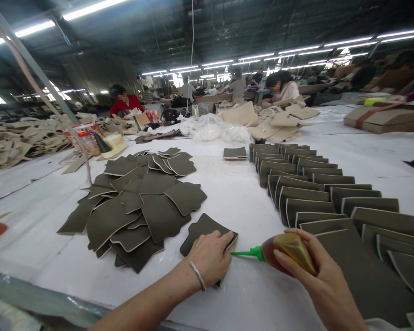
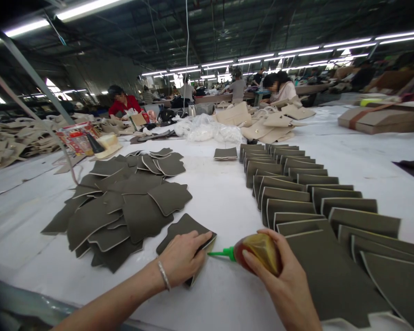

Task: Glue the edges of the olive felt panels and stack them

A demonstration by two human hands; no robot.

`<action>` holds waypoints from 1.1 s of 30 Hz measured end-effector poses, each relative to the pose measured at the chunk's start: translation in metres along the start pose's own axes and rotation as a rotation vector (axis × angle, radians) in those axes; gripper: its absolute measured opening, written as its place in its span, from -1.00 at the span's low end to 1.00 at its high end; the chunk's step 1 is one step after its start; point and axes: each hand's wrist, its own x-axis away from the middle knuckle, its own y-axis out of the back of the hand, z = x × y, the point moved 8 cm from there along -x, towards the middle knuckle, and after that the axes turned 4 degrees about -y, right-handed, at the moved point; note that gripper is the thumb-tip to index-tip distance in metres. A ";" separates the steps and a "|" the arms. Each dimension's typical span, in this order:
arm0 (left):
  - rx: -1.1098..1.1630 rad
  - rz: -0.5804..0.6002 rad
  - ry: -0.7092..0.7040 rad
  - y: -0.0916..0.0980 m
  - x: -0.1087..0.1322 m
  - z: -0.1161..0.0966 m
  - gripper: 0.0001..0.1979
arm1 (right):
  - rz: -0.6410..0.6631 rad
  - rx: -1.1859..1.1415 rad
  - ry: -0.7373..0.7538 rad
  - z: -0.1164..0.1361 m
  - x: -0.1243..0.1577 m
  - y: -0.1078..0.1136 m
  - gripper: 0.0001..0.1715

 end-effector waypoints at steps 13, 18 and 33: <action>0.013 0.001 0.017 -0.003 0.003 0.003 -0.53 | 0.057 -0.041 -0.009 -0.001 0.016 -0.006 -0.37; 0.014 -0.009 0.010 -0.004 0.004 0.003 -0.54 | 0.160 -0.100 -0.047 -0.003 0.024 -0.015 -0.40; 0.002 0.011 0.019 -0.004 0.006 0.002 -0.56 | 0.151 -0.142 -0.076 -0.002 0.032 -0.017 -0.36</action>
